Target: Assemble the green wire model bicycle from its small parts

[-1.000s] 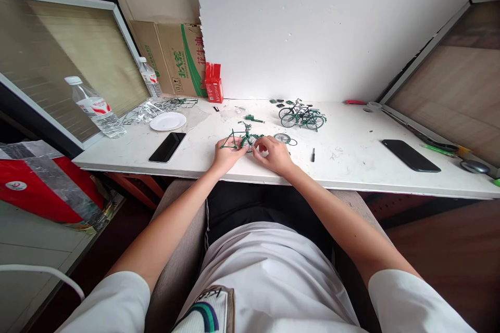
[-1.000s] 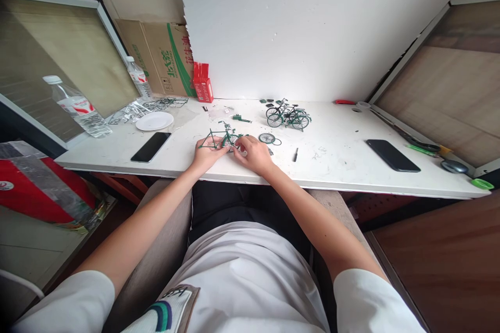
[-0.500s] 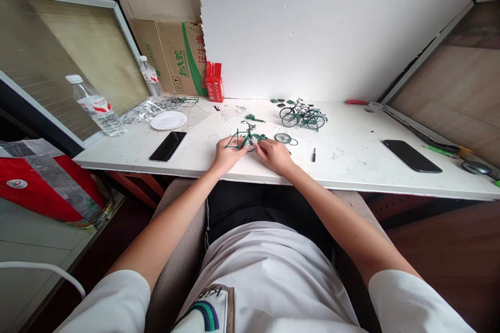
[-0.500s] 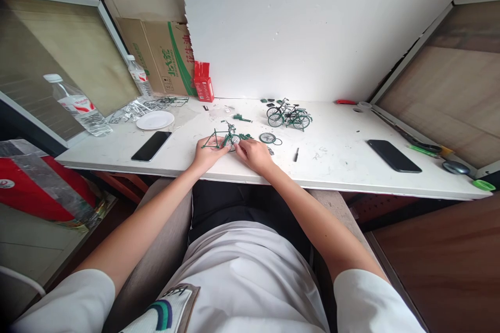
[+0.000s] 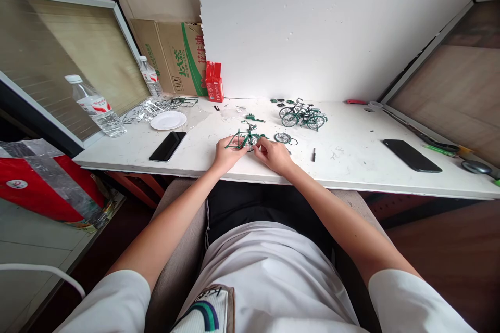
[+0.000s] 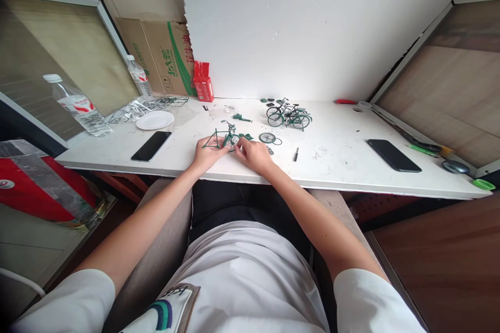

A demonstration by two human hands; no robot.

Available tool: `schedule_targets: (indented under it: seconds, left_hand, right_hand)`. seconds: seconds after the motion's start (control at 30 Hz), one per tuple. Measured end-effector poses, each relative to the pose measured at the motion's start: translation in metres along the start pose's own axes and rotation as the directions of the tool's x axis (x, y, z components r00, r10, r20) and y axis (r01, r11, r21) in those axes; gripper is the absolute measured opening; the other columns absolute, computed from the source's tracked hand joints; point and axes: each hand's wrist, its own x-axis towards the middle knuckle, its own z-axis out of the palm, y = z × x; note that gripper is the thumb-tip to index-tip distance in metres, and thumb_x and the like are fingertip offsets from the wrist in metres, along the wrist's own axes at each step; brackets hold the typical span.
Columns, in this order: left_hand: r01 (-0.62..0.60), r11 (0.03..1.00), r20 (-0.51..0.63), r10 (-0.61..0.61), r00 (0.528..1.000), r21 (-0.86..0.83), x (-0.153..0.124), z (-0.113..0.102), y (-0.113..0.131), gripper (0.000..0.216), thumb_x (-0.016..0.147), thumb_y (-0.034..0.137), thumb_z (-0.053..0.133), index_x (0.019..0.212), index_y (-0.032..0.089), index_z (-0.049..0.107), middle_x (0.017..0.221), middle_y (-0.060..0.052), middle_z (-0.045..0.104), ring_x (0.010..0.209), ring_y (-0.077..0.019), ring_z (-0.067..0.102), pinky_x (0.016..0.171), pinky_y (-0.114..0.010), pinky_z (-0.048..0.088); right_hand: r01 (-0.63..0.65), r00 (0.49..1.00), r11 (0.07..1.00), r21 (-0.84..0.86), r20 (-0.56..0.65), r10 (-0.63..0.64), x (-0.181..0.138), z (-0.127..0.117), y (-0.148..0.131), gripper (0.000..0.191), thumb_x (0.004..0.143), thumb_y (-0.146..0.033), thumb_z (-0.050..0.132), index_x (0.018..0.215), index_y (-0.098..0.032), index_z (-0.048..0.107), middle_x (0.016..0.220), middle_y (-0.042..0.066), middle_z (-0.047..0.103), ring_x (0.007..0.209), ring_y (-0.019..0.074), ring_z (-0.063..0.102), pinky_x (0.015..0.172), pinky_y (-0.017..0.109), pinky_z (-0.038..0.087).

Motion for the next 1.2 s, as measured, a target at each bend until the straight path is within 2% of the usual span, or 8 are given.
schedule_targets:
  seconds: [0.23, 0.37, 0.5, 0.8, 1.0, 1.2]
  left_hand:
    - [-0.012, 1.0, 0.018, 0.012, 1.0, -0.012, 0.0, 0.0, -0.002, 0.03, 0.073, 0.035, 0.089, 0.093, 0.015, 0.079, 0.093, -0.011, 0.082, 0.088, -0.0253, 0.078, 0.084, -0.038, 0.064]
    - [-0.012, 1.0, 0.005, 0.012, 1.0, -0.02, 0.001, 0.0, -0.006, 0.029, 0.073, 0.036, 0.089, 0.09, 0.016, 0.079, 0.088, -0.009, 0.081, 0.082, -0.023, 0.076, 0.078, -0.035, 0.064]
    - [-0.018, 1.0, -0.003, 0.018, 1.0, -0.022, 0.002, 0.0, -0.007, 0.029, 0.072, 0.035, 0.089, 0.091, 0.015, 0.078, 0.088, -0.009, 0.081, 0.081, -0.0223, 0.076, 0.079, -0.035, 0.064]
    - [0.003, 1.0, 0.027, -0.003, 1.0, -0.002, 0.001, -0.001, 0.0, 0.036, 0.072, 0.04, 0.091, 0.095, 0.016, 0.079, 0.098, -0.011, 0.082, 0.09, -0.0248, 0.077, 0.081, -0.036, 0.064]
    - [0.016, 1.0, 0.041, -0.015, 0.999, -0.02, -0.002, 0.0, 0.009, 0.035, 0.071, 0.04, 0.092, 0.092, 0.015, 0.078, 0.096, -0.011, 0.082, 0.09, -0.0247, 0.076, 0.081, -0.035, 0.063]
    - [0.001, 0.999, 0.062, 0.002, 0.998, -0.036, -0.002, -0.001, 0.005, 0.038, 0.073, 0.044, 0.092, 0.094, 0.015, 0.079, 0.098, -0.012, 0.082, 0.09, -0.0252, 0.077, 0.08, -0.035, 0.063]
  right_hand:
    - [0.014, 0.999, 0.999, -0.05, 0.034, -0.012, 0.002, -0.003, -0.002, 0.042, 0.111, -0.044, 0.042, 0.079, -0.022, 0.06, 0.064, 0.004, 0.066, 0.056, 0.0183, 0.058, 0.058, 0.031, 0.027]
    - [-0.008, 1.0, 1.0, 0.013, 0.026, 0.008, 0.0, -0.005, -0.004, 0.032, 0.107, -0.048, 0.052, 0.094, -0.021, 0.066, 0.066, 0.002, 0.068, 0.058, 0.0178, 0.061, 0.06, 0.029, 0.033]
    - [-0.012, 1.0, 0.999, 0.044, -0.011, 0.012, -0.001, -0.004, -0.003, 0.024, 0.103, -0.043, 0.057, 0.106, -0.021, 0.065, 0.068, 0.0, 0.069, 0.06, 0.0173, 0.063, 0.062, 0.028, 0.037]
    - [-0.034, 0.999, 0.998, -0.044, -0.016, 0.033, 0.002, 0.001, 0.0, 0.033, 0.109, -0.046, 0.049, 0.095, -0.021, 0.065, 0.069, 0.003, 0.071, 0.061, 0.0194, 0.062, 0.061, 0.03, 0.032]
    - [-0.01, 1.0, 0.996, -0.087, 0.016, 0.011, 0.002, -0.002, -0.001, 0.043, 0.112, -0.045, 0.04, 0.085, -0.021, 0.062, 0.068, 0.006, 0.068, 0.059, 0.0193, 0.058, 0.061, 0.032, 0.027]
    - [-0.026, 0.999, 0.997, -0.077, 0.034, 0.029, 0.002, -0.002, 0.0, 0.045, 0.113, -0.046, 0.037, 0.083, -0.021, 0.061, 0.066, 0.006, 0.066, 0.058, 0.0199, 0.057, 0.061, 0.032, 0.025]
